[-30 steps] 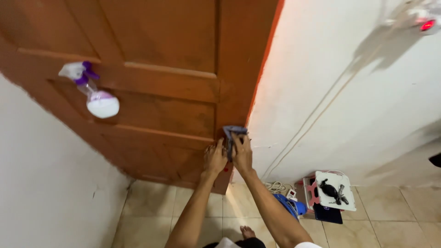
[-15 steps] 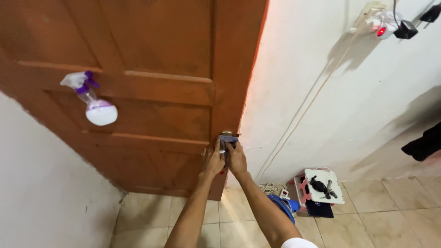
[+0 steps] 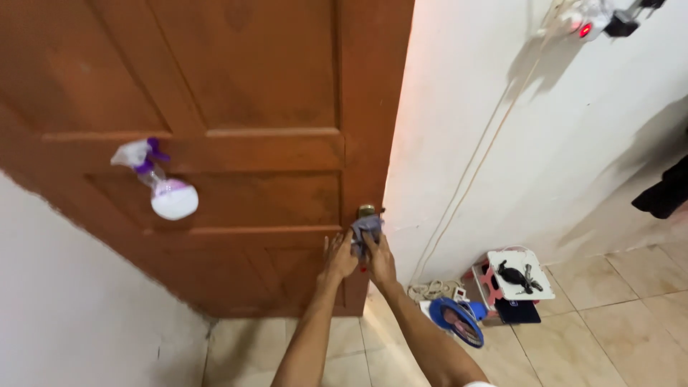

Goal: Cleaning a wooden door using a spray bottle and a cloth.

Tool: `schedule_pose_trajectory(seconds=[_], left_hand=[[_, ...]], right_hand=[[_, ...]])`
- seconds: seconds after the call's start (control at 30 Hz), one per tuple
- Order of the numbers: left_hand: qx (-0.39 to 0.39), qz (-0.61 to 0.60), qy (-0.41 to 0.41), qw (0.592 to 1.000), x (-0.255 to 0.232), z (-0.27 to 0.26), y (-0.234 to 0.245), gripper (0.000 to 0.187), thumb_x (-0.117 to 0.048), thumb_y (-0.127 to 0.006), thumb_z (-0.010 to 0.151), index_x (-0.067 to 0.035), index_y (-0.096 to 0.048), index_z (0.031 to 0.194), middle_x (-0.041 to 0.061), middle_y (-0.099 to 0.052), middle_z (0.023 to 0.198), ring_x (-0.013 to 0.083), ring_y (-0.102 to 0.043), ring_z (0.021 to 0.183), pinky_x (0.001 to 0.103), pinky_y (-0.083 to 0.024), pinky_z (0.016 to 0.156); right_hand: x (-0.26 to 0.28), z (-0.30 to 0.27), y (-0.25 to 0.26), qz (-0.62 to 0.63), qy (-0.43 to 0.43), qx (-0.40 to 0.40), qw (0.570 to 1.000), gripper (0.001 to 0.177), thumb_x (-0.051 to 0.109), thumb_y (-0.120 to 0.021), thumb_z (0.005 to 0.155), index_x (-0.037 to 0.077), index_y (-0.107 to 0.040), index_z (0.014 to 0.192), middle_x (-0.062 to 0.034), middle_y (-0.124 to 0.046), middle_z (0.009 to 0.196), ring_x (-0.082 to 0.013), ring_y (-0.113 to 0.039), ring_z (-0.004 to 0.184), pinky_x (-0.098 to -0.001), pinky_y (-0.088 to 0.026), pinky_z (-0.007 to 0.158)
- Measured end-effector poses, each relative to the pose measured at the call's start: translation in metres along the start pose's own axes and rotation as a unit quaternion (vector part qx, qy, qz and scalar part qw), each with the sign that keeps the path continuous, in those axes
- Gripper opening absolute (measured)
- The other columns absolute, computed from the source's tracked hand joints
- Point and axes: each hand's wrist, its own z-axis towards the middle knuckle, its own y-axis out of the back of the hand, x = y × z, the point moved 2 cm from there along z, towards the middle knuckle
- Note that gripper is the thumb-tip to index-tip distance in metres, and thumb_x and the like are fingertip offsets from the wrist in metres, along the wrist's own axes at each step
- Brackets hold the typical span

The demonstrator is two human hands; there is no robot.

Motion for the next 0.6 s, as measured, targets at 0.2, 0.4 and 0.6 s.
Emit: schedule_pose_trajectory(seconds=[0.2, 0.4, 0.6], left_hand=[[0.0, -0.031, 0.045, 0.999, 0.032, -0.004, -0.013, 0.064, -0.012, -0.055, 0.088, -0.015, -0.046, 0.151, 0.023, -0.059, 0.141, 0.0415, -0.053, 0.134, 0.058, -0.031, 0.121], [-0.039, -0.195, 0.063, 0.978, 0.056, 0.009, -0.025, 0.072, -0.001, -0.056, 0.082, -0.016, -0.043, 0.151, 0.03, -0.066, 0.12, 0.0509, -0.061, 0.112, 0.057, -0.048, 0.098], [0.001, -0.223, 0.069, 0.972, 0.071, 0.01, -0.001, 0.073, 0.002, -0.054, 0.082, -0.021, -0.044, 0.151, 0.014, -0.076, 0.108, 0.04, -0.07, 0.103, 0.052, -0.054, 0.091]], right_hand=[[0.023, 0.008, 0.0, -0.028, -0.085, -0.054, 0.995, 0.038, -0.001, -0.058, 0.09, 0.006, -0.068, 0.126, -0.0237, -0.061, 0.126, -0.0403, -0.058, 0.117, -0.0474, -0.051, 0.098], [0.049, -0.008, -0.056, 0.069, -0.134, -0.017, 0.988, 0.03, 0.01, -0.06, 0.094, 0.007, -0.066, 0.123, -0.02, -0.062, 0.116, -0.0394, -0.059, 0.112, -0.0472, -0.049, 0.097], [0.037, -0.003, -0.021, 0.006, -0.189, -0.007, 0.982, 0.038, 0.016, -0.06, 0.095, 0.008, -0.062, 0.132, -0.0197, -0.06, 0.119, -0.038, -0.062, 0.107, -0.0451, -0.051, 0.091]])
